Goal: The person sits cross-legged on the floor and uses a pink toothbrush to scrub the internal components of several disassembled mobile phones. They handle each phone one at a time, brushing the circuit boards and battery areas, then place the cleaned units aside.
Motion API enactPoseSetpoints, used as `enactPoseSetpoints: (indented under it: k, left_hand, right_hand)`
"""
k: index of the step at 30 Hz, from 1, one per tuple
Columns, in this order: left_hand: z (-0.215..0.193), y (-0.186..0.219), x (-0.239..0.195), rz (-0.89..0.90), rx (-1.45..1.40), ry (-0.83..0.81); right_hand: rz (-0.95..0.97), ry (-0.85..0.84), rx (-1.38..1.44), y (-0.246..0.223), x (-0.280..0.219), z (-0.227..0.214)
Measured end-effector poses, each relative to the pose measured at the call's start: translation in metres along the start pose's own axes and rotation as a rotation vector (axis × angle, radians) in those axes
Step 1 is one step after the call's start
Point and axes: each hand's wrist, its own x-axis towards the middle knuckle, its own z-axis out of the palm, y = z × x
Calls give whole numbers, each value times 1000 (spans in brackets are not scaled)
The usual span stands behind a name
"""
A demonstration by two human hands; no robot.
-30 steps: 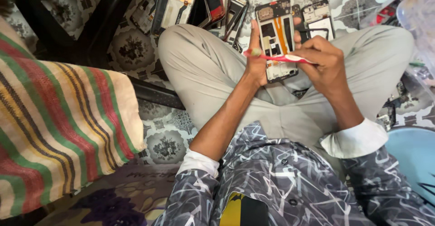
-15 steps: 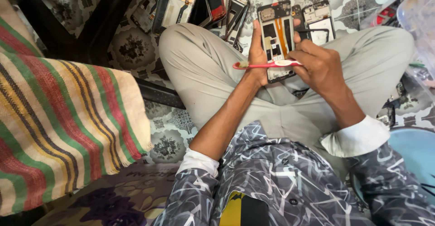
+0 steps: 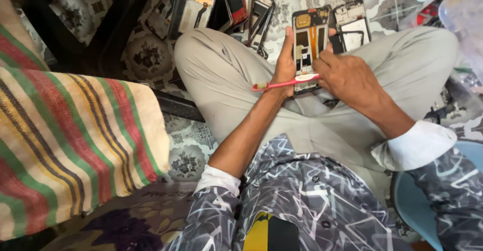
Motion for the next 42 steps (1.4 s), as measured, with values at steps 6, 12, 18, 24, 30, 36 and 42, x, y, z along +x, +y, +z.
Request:
enactPoseSetpoints:
  k: [6, 12, 18, 24, 30, 36, 42]
  left_hand:
    - [4, 0, -1, -51, -66, -44]
    - [12, 7, -1, 15, -106, -37]
    - [10, 17, 3, -53, -282, -104]
    - [0, 32, 9, 78, -128, 90]
    - [-9, 85, 7, 189, 15, 153]
    - [-30, 170, -4, 111, 97, 260]
    - [-91, 267, -5, 392, 563, 681]
  right_hand:
    - [18, 44, -11, 1, -8, 13]
    - [48, 282, 43, -5, -14, 16]
    - [164, 486, 500, -1, -11, 25]
    - [447, 789, 592, 32, -39, 52]
    - [682, 880, 980, 52, -44, 74]
    - [690, 909, 1089, 57, -43, 80]
    - [692, 966, 1107, 60, -43, 81]
